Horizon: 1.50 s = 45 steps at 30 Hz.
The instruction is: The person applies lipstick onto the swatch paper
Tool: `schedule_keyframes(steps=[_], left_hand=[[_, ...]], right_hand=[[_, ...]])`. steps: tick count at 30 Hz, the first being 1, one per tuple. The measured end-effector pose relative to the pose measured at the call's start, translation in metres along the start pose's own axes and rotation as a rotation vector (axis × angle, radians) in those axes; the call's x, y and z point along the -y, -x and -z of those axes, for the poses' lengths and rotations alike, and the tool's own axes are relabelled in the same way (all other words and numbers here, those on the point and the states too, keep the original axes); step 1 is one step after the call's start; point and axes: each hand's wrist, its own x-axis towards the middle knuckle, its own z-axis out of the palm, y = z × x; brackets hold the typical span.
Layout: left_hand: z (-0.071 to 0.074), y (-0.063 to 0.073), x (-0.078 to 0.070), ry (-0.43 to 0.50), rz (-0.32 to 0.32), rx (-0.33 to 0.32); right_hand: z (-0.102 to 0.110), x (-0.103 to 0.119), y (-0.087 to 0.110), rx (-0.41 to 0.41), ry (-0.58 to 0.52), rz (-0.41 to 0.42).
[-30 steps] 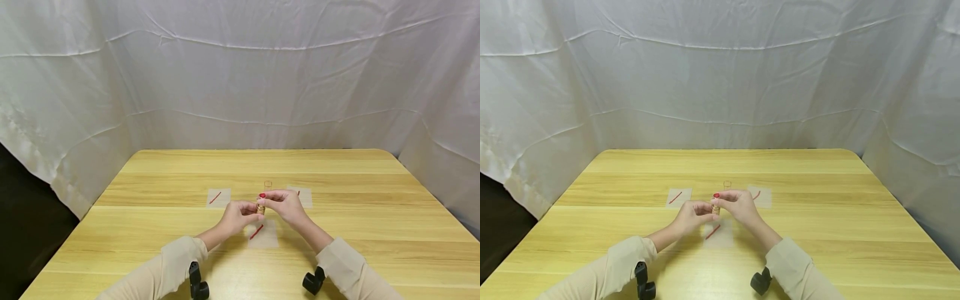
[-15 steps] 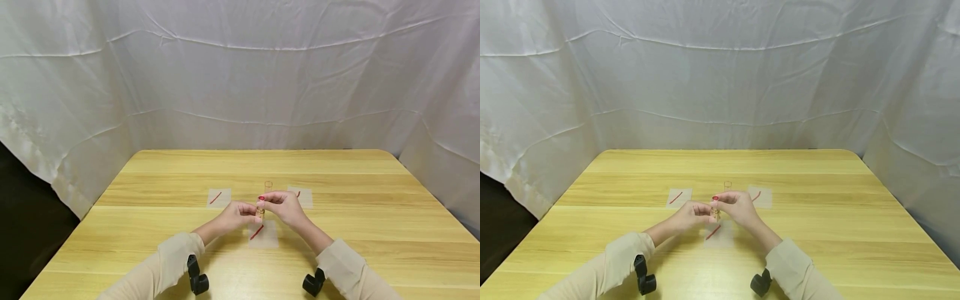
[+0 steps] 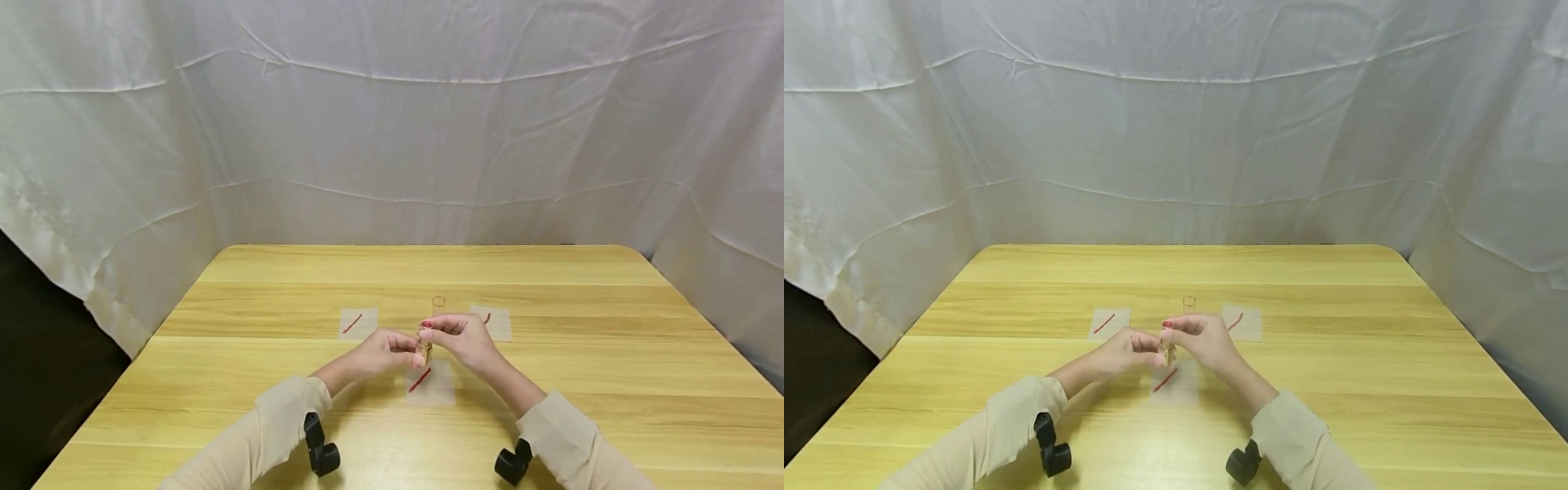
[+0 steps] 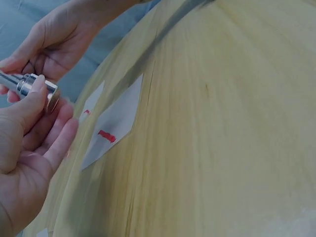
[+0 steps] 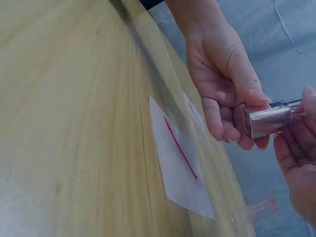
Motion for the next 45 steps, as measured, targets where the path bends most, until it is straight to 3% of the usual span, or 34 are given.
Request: schedule_keyframes(steps=[7, 13, 19, 26, 32, 37, 45], left_hand=[[-0.012, -0.001, -0.006, -0.008, 0.011, -0.182], [-0.026, -0.002, -0.004, -0.087, -0.034, -0.349], [-0.034, -0.002, -0.009, -0.098, -0.021, -0.442], [-0.040, 0.008, -0.038, -0.084, -0.027, -0.471], [-0.041, 0.011, -0.044, -0.087, -0.044, -0.463], [-0.039, 0.007, -0.037, -0.084, -0.042, -0.439], [-0.030, -0.004, -0.003, -0.043, -0.038, -0.358]], right_hand=[[0.001, 0.001, 0.000, -0.067, -0.013, -0.028], [-0.002, -0.002, 0.000, -0.125, -0.020, -0.020], [-0.004, -0.003, -0.001, -0.151, -0.025, 0.002], [-0.005, -0.001, 0.000, -0.166, -0.034, -0.010], [-0.003, 0.000, -0.001, -0.160, -0.017, -0.023], [-0.002, 0.001, 0.000, -0.162, 0.010, -0.050], [0.001, 0.003, 0.002, -0.109, 0.009, -0.046]])
